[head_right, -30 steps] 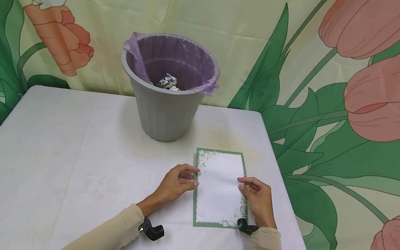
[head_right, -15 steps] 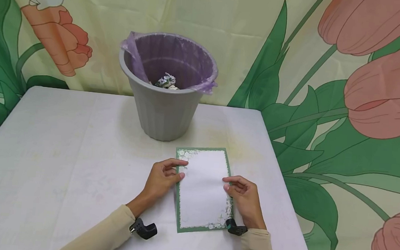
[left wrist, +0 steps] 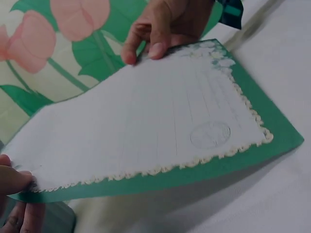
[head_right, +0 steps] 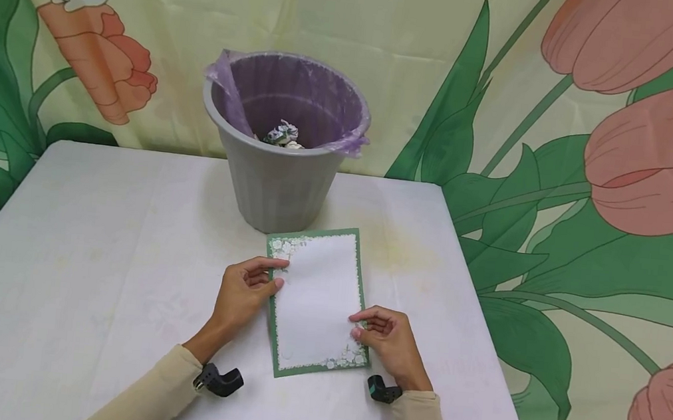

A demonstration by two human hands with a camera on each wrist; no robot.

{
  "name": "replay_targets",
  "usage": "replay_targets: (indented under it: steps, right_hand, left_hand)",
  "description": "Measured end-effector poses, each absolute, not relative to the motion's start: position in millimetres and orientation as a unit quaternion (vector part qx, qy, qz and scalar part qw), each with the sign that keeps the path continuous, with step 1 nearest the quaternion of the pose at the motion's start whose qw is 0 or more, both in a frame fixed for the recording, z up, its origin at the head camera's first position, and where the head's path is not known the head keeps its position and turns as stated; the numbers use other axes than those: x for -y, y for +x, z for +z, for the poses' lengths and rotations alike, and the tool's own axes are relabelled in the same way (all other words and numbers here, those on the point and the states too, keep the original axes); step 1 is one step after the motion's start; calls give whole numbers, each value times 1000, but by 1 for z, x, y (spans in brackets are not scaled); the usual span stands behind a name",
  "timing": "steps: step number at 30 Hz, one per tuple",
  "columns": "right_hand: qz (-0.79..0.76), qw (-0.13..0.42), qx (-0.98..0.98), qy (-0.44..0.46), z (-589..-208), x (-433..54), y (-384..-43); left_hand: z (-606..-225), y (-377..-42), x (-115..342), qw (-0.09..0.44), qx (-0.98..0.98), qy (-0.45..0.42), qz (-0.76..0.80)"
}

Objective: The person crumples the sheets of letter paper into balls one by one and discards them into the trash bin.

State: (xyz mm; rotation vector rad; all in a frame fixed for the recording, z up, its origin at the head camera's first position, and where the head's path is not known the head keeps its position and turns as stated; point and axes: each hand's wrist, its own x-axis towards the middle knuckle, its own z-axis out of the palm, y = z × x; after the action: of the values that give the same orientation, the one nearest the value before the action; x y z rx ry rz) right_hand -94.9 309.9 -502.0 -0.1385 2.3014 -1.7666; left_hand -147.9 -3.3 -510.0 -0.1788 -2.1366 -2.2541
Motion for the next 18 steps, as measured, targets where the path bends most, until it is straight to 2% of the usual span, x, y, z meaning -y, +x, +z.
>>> replay_targets:
  steps: [8, 18]
  right_hand:
    - [-620, 15, -780, -84, -498, -301, -98]
    - [-622, -71, -778, -50, -498, -283, -106]
  left_hand:
    - [-511, -142, 10, -16, 705, -85, -704]
    - [-509, -133, 11, -46, 679, -154, -716]
